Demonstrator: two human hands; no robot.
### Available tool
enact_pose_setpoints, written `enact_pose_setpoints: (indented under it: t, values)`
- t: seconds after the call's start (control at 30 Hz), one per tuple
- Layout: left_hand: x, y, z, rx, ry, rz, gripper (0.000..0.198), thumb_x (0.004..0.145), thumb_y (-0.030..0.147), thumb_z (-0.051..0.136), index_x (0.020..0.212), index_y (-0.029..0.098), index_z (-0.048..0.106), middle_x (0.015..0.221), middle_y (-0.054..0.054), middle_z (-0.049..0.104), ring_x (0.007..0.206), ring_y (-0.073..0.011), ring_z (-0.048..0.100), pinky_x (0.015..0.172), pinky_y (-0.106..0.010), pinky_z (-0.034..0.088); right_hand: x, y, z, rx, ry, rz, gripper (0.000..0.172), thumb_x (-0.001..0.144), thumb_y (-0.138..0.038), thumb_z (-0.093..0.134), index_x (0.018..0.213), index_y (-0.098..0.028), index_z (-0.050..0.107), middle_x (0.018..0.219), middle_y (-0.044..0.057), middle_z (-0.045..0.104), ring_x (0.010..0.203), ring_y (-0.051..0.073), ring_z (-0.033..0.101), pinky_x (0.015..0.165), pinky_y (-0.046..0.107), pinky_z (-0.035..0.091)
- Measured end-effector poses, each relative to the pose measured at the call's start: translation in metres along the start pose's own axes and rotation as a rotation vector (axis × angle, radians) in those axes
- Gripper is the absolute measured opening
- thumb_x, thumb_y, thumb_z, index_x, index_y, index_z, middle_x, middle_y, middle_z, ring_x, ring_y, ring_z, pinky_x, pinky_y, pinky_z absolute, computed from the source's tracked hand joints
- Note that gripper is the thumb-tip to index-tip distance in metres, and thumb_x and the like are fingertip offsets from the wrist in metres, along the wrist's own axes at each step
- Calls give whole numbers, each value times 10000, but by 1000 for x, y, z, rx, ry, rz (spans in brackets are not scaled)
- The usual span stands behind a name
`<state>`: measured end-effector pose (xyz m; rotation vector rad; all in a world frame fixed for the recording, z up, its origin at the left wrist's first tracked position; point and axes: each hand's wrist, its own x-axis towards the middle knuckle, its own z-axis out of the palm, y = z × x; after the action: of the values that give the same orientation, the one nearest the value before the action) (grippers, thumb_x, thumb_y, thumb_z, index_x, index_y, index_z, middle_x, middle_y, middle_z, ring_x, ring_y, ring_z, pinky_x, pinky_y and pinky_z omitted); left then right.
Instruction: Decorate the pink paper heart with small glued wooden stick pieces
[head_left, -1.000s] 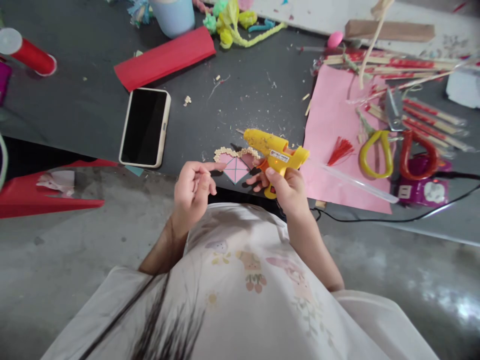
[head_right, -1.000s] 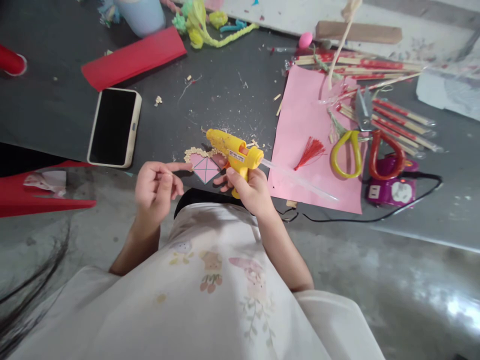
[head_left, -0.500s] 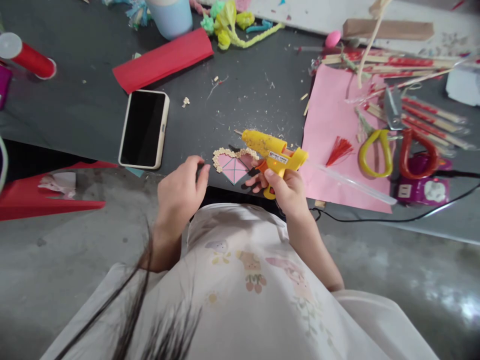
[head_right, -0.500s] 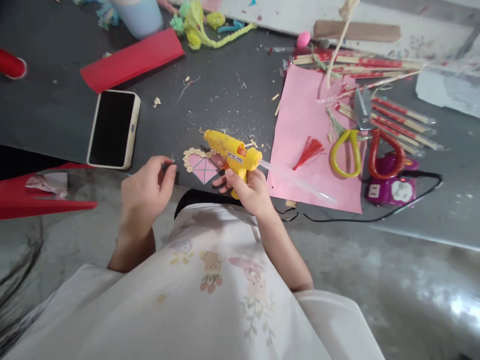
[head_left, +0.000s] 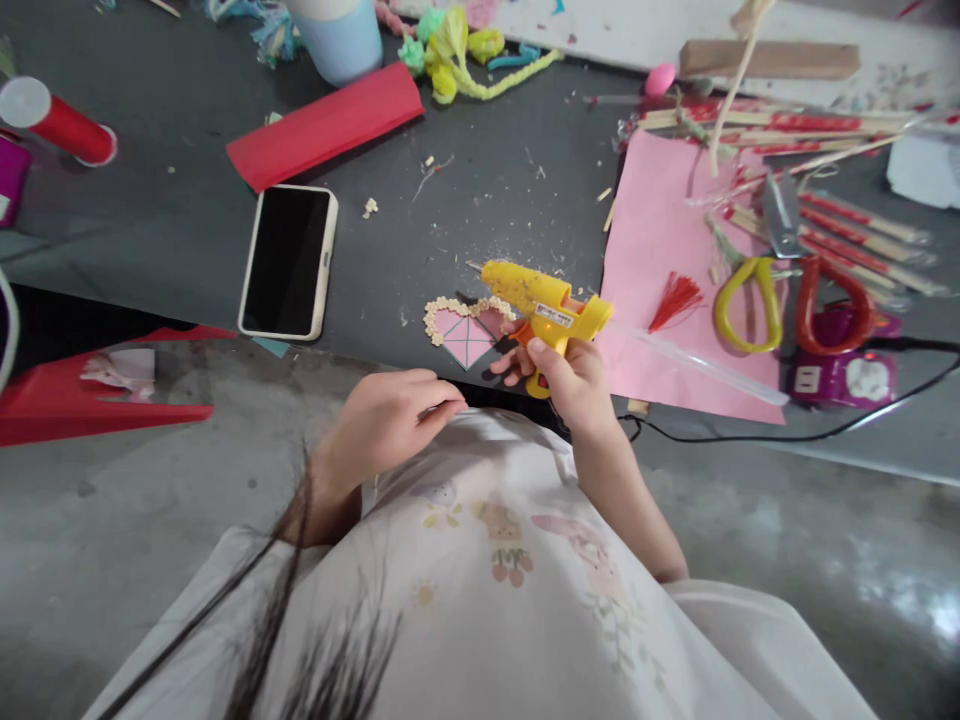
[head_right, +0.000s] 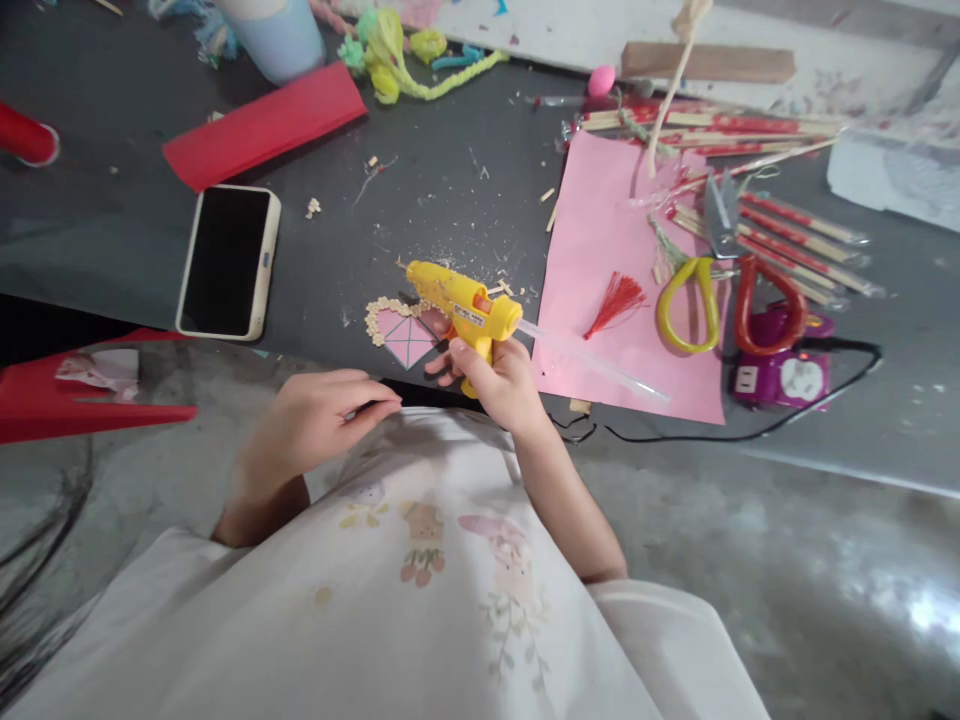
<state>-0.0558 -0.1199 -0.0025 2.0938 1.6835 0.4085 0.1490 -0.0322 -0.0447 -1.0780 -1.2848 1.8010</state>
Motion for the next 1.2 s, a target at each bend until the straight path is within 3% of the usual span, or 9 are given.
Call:
enact_pose_setpoints:
  t: [0.2, 0.37, 0.63, 0.97, 1.2]
  values:
    - [10, 3, 23, 199, 160, -94, 240, 970, 348, 500, 950, 241, 714, 824, -17, 732, 733, -152, 671, 601, -297, 389, 1, -2, -1, 3, -5, -7, 308, 855, -530, 630, 819, -224, 640, 607, -32, 569, 605, 152, 662, 581, 275, 553]
    - [17, 3, 34, 235, 207, -170, 222, 948, 387, 539, 949, 235, 701, 893, -32, 752, 762, -167, 682, 586, -306, 371, -2, -8, -2, -7, 17, -1, 317, 859, -543, 610, 881, -232, 667, 582, -39, 540, 604, 154, 656, 599, 284, 555]
    - [21, 7, 38, 216, 232, -185, 183, 932, 384, 569, 941, 245, 687, 915, -13, 758, 789, -166, 689, 623, -298, 402, -11, -14, -10, -24, 83, -27, 310, 872, -502, 617, 1034, -244, 676, 653, -25, 639, 603, 164, 677, 612, 309, 566]
    - [24, 5, 37, 225, 238, -201, 161, 932, 353, 561, 916, 237, 672, 914, -2, 755, 789, -155, 686, 613, -299, 395, -9, -14, -14, -22, 140, -32, 280, 845, -508, 640, 868, -231, 672, 718, -9, 626, 639, 159, 687, 581, 280, 570]
    - [28, 4, 33, 199, 234, -225, 136, 918, 346, 578, 908, 237, 660, 908, -4, 751, 794, -164, 682, 619, -291, 387, -7, -11, -14, -22, 122, -26, 264, 872, -477, 629, 956, -236, 694, 754, -13, 667, 626, 148, 688, 583, 274, 544]
